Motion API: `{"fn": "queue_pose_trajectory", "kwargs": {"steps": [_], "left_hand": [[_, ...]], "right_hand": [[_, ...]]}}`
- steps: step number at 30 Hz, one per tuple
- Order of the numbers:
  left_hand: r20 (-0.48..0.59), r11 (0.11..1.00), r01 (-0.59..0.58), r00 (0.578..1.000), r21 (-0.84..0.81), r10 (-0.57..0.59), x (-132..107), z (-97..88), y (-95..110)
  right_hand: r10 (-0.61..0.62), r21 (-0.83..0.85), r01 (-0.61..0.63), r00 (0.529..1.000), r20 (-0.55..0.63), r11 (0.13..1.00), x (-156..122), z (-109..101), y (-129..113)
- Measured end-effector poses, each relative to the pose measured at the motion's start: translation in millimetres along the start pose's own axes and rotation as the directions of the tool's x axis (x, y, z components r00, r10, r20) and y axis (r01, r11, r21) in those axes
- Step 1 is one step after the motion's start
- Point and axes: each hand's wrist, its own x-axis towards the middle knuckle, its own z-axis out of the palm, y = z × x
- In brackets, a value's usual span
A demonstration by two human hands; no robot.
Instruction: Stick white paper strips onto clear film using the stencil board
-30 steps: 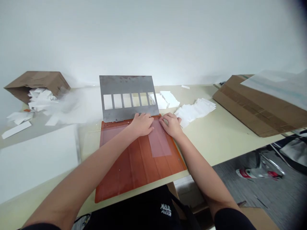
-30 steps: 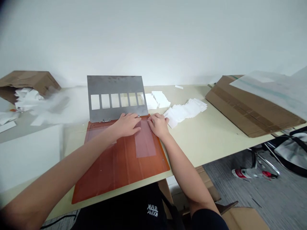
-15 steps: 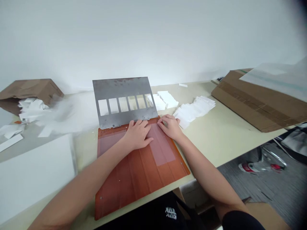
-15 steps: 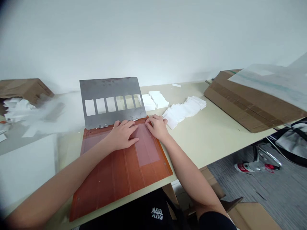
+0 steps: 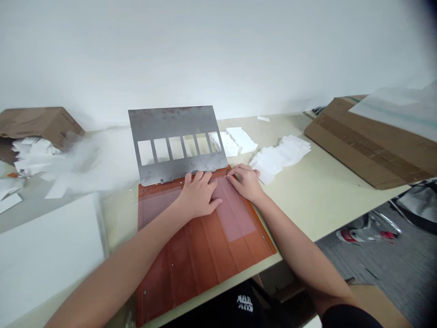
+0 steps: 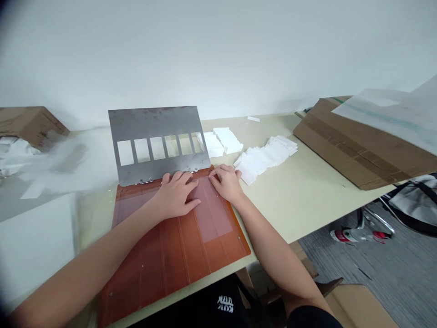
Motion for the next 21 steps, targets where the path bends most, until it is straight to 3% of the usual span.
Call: {"fn": "queue_pose_trajectory", "kwargs": {"steps": [21], "left_hand": [[-0.012, 0.999, 0.000, 1.000, 0.049, 0.001, -0.1, -1.5, 3.1]], "right_hand": [[-0.003, 0.001, 0.003, 0.998, -0.056, 1.000, -3.4, 1.2, 1.3]]}}
